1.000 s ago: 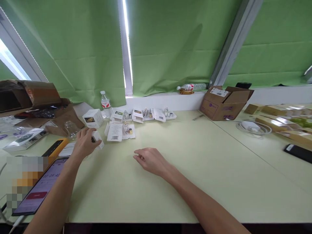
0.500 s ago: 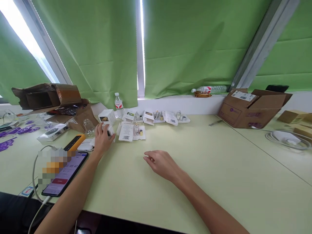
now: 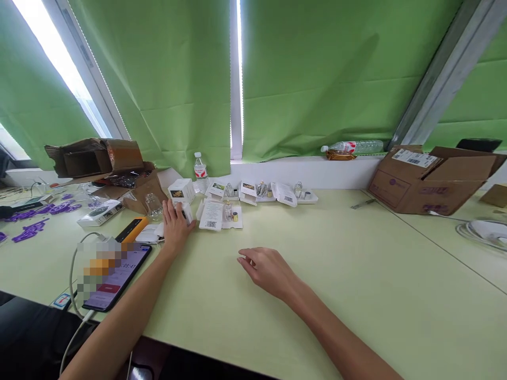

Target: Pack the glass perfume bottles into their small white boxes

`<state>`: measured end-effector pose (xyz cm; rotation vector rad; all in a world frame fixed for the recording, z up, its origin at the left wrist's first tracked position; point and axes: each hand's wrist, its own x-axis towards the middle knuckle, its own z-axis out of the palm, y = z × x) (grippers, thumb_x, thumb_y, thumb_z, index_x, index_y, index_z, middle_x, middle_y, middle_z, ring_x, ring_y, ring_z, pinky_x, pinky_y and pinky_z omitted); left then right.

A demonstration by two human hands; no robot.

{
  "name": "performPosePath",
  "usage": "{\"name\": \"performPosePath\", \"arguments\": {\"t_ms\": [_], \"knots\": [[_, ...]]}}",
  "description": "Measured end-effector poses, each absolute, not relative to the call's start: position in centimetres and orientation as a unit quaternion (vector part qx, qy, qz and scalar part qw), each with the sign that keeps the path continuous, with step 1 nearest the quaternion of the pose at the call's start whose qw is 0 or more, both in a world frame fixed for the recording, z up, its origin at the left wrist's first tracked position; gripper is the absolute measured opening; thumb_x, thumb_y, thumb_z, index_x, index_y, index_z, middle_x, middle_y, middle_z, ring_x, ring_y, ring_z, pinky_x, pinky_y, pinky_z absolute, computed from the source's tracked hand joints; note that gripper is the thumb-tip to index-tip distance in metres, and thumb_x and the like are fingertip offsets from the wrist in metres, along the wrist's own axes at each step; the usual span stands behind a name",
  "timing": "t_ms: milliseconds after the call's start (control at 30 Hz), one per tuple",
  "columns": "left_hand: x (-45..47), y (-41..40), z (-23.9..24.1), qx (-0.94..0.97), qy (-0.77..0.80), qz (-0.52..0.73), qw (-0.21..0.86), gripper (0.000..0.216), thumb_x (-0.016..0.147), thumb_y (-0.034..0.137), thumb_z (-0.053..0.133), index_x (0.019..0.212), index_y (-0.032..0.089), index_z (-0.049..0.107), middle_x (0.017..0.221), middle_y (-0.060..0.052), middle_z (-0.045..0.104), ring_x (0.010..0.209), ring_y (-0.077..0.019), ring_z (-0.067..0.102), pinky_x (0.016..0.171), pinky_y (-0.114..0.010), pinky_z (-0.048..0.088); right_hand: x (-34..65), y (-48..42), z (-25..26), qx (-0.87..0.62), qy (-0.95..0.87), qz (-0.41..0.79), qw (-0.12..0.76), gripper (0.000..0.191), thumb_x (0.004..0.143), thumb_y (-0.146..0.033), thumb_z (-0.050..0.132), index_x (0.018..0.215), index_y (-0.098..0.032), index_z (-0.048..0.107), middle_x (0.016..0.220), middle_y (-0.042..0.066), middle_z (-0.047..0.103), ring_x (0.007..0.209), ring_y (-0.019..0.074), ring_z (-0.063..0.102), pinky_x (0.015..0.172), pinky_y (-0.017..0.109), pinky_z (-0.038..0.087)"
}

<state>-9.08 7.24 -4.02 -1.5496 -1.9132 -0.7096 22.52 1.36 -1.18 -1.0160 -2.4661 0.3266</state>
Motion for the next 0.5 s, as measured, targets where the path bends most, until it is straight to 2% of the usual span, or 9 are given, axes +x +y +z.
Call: {"name": "performPosePath", "arguments": {"t_ms": [300, 500], "knots": [[-9.7, 8.8, -3.2, -0.557, -0.765, -0.2, 0.254, 0.081, 0.077, 0.036, 0.067, 0.141, 0.004, 0.03, 0.153, -0.03, 0.015, 0.144, -0.0383, 0.002, 0.111, -0.057, 0.02, 22.4, 1.4, -1.3, -0.351, -0.901, 0.094, 0.239, 0.033, 0.097, -0.035, 0.041, 0.108, -0.022, 0.068, 0.085, 0.007, 0.073, 0.071, 0.0189, 0.067, 0.067, 0.029, 0.05], [-10.9, 10.6, -3.0, -0.543, -0.785, -0.176, 0.24, 0.097, 0.067, 0.035, 0.076, 0.144, 0.003, 0.027, 0.153, -0.03, 0.015, 0.144, -0.0397, 0.003, 0.112, -0.06, 0.011, 22.4, 1.1, -1.1, -0.352, -0.903, 0.081, 0.234, 0.033, 0.097, -0.035, 0.04, 0.105, -0.023, 0.069, 0.084, 0.006, 0.073, 0.071, 0.0193, 0.067, 0.067, 0.03, 0.049]]}}
